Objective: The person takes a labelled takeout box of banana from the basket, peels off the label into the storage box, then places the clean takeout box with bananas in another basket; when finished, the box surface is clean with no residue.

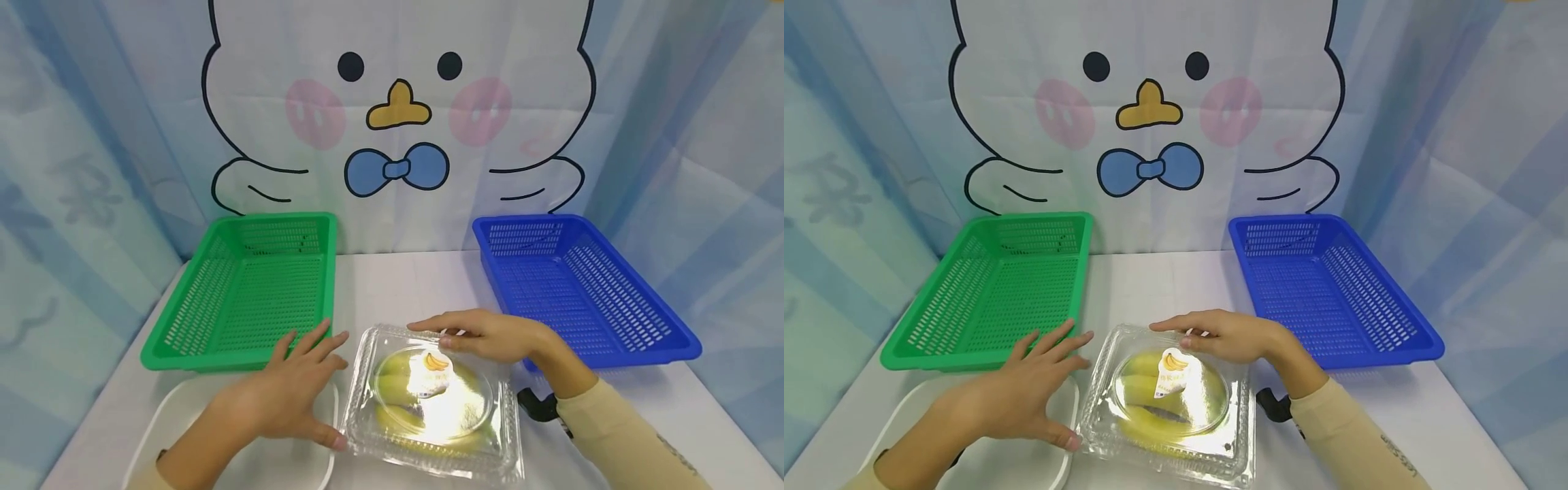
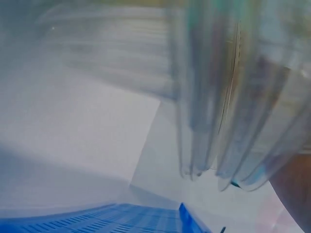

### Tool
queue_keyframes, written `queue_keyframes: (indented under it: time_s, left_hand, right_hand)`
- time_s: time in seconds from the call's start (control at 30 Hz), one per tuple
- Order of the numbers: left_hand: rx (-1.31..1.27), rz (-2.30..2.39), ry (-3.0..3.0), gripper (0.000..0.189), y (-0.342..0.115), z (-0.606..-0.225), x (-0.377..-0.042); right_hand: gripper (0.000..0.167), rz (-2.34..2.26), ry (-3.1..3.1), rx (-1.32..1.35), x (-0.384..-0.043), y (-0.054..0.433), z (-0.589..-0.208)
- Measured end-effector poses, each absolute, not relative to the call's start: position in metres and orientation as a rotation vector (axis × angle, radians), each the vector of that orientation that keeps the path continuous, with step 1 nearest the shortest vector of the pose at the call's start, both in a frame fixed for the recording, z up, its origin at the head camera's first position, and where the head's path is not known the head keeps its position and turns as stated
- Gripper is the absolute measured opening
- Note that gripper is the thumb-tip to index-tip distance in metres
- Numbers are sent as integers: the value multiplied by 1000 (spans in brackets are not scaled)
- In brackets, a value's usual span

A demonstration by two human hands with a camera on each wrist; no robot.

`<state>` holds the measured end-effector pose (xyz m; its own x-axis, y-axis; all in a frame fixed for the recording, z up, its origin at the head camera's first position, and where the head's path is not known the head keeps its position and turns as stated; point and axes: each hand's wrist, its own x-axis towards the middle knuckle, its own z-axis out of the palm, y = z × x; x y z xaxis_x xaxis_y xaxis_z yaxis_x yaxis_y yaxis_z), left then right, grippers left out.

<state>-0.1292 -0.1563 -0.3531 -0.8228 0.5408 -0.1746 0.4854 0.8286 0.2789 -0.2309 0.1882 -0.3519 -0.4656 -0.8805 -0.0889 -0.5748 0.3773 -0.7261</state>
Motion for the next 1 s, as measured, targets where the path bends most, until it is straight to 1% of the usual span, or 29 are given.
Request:
queue_keyframes:
  time_s: [0.1, 0.17, 0.43, 0.73, 0.83, 1.0]
  left_hand:
    - [760, 319, 2736, 88, -158, -353, -127]
    - [746, 315, 2729, 82, -159, -352, -125]
    - [700, 324, 2687, 84, -162, -349, -122]
    - [773, 322, 2717, 87, -167, -353, -118]
    - [777, 318, 2726, 83, -169, -353, -117]
    - [793, 318, 2765, 69, -171, -355, -114]
  right_hand:
    - [46, -863, 2167, -1241, -230, 184, -355]
    - [46, -859, 2162, -1239, -230, 182, -356]
    - [47, -875, 2097, -1268, -235, 174, -367]
    - [46, -905, 2062, -1270, -243, 187, -375]
    - [46, -908, 2060, -1279, -244, 190, -376]
    - [45, -909, 2079, -1304, -244, 185, -377]
